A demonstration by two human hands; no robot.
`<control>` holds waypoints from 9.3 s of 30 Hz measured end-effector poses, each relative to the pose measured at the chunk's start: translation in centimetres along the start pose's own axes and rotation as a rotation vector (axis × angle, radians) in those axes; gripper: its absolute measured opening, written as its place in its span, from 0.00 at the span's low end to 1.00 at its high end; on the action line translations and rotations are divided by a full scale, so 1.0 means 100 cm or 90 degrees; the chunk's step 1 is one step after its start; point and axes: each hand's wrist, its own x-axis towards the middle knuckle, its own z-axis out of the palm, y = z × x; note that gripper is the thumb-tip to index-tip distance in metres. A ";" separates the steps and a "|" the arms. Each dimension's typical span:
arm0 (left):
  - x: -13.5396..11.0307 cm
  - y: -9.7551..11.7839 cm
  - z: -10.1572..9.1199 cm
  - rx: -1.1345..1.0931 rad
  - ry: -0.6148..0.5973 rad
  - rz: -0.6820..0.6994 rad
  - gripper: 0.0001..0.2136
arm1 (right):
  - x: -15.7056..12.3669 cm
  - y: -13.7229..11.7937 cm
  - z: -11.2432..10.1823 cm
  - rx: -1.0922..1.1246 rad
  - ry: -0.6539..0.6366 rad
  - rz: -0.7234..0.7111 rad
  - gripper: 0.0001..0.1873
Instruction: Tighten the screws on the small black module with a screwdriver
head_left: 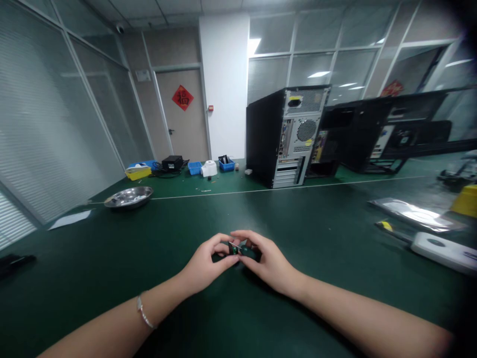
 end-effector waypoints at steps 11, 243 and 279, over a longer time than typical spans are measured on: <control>0.004 -0.011 -0.001 -0.137 0.014 -0.048 0.16 | 0.001 -0.008 -0.003 -0.021 -0.021 -0.050 0.21; 0.002 -0.007 -0.005 0.330 -0.036 0.137 0.12 | 0.004 0.004 -0.005 0.003 0.022 0.045 0.14; 0.006 -0.018 -0.011 -0.119 0.017 -0.004 0.16 | 0.006 0.011 -0.006 0.009 -0.011 0.080 0.08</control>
